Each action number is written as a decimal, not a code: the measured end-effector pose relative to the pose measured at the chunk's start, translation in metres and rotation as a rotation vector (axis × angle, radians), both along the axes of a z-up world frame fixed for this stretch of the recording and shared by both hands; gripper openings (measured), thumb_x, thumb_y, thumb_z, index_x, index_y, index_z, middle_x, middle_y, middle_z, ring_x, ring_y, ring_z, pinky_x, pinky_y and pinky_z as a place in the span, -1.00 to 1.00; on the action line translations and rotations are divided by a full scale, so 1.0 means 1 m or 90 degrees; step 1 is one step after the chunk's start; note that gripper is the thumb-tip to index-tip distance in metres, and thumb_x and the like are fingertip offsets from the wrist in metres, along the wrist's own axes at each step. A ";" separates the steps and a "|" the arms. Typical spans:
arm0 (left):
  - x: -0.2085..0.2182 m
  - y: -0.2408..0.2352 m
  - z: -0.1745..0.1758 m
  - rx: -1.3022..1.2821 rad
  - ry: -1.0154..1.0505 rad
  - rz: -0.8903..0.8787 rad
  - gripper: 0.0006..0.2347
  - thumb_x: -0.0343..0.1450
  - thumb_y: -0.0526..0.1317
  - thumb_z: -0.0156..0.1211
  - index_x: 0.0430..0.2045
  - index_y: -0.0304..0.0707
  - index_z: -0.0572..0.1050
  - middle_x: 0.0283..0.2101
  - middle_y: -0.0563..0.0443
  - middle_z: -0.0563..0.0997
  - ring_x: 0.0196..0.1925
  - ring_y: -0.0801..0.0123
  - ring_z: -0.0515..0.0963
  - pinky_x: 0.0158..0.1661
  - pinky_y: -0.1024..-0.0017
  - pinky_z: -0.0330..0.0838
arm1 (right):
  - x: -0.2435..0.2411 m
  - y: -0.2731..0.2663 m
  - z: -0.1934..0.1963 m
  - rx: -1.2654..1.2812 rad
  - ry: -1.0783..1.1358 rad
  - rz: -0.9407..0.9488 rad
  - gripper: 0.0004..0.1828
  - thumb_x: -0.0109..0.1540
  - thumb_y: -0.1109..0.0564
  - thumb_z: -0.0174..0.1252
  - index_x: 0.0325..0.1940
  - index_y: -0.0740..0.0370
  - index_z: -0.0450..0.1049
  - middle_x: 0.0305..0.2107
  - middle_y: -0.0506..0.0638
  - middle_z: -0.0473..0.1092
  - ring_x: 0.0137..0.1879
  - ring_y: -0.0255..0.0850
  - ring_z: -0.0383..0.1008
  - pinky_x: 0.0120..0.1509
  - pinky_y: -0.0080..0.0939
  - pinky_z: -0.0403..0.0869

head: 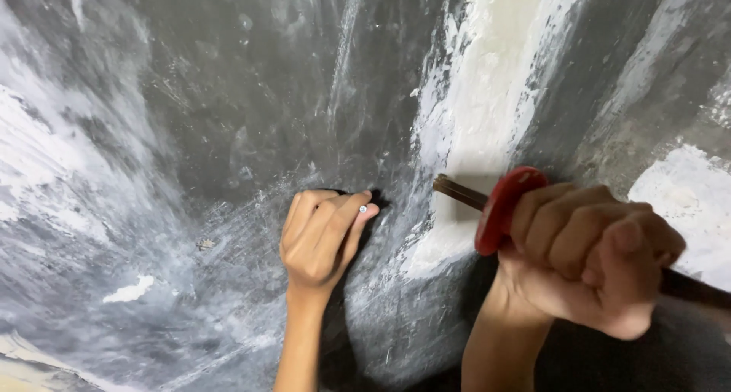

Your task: The person hammers nails into a wall using a hammer and nails. They retrieve nails from a nearby shelf and repeatedly hammer them into the wall surface.

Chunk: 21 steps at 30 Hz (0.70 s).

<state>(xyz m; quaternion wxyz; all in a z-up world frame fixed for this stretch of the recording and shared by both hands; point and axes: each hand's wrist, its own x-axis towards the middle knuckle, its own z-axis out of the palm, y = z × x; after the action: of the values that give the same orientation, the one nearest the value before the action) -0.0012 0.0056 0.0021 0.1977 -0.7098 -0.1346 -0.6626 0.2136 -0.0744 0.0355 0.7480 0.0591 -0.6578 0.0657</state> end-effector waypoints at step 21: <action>0.000 0.006 -0.006 -0.011 -0.001 -0.005 -0.82 0.33 -0.34 0.51 -0.30 -0.37 0.59 -0.37 0.00 0.63 -0.31 0.25 0.55 -0.28 0.35 0.40 | 0.000 0.033 -0.015 -0.005 0.026 0.010 -0.67 0.35 0.28 -0.16 -0.50 0.05 0.17 -0.78 -0.17 -0.01 -0.73 -0.37 -0.07 -0.68 -0.25 0.00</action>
<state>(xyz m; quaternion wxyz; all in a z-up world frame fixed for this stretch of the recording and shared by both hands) -0.0017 0.0116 -0.0039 0.1886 -0.7116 -0.1376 -0.6626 0.2136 -0.0412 0.0203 0.7608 0.0626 -0.6419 0.0729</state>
